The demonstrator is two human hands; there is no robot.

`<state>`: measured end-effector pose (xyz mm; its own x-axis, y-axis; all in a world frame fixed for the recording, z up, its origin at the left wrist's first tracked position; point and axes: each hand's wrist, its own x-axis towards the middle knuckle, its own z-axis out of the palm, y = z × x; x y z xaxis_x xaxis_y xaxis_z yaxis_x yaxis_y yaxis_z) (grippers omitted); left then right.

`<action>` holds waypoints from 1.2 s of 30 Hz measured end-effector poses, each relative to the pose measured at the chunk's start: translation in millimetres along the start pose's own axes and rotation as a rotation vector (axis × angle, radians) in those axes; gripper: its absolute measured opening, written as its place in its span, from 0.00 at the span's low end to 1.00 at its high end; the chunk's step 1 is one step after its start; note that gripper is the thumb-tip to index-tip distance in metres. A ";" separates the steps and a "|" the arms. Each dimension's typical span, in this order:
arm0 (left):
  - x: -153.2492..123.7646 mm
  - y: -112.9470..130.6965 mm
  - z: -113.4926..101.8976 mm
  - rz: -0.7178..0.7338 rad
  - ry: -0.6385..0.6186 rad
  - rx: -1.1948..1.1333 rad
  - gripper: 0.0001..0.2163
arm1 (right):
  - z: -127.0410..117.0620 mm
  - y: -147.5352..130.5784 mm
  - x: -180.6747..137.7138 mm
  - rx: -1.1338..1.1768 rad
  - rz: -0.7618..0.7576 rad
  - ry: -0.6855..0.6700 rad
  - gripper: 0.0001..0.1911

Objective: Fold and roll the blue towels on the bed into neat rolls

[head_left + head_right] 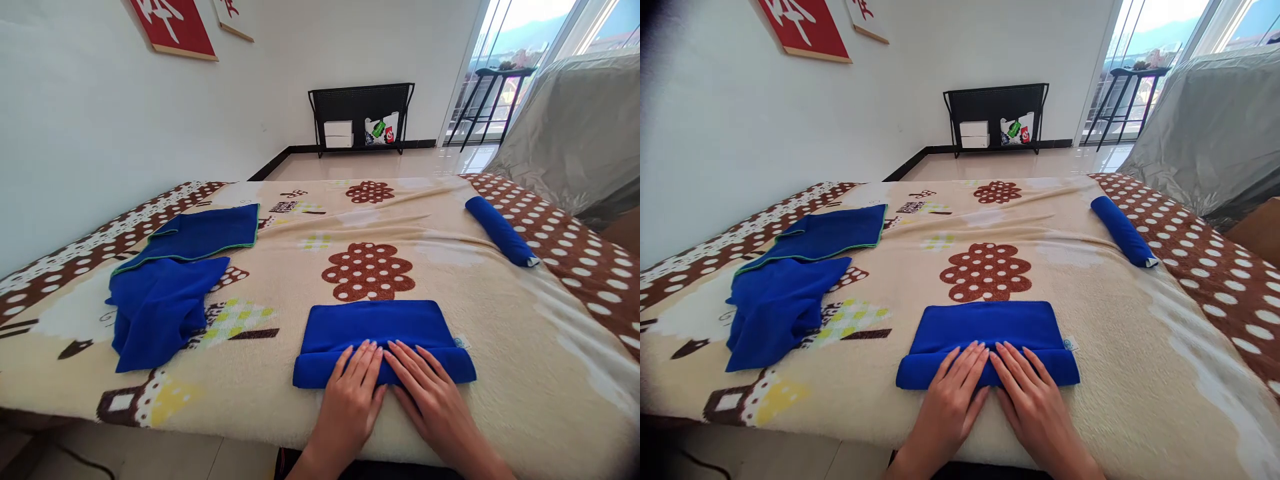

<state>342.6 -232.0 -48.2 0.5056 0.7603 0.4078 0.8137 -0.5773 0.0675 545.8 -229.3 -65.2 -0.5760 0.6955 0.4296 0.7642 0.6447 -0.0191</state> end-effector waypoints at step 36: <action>30.7 -14.2 4.6 -0.148 -0.161 -0.028 0.21 | 16.1 11.3 34.8 -0.046 0.164 -0.059 0.22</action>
<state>347.8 -199.2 -40.8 0.4226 0.8738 0.2407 0.8753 -0.4624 0.1418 529.7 -192.6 -65.0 -0.4574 0.8086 0.3699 0.8610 0.5067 -0.0429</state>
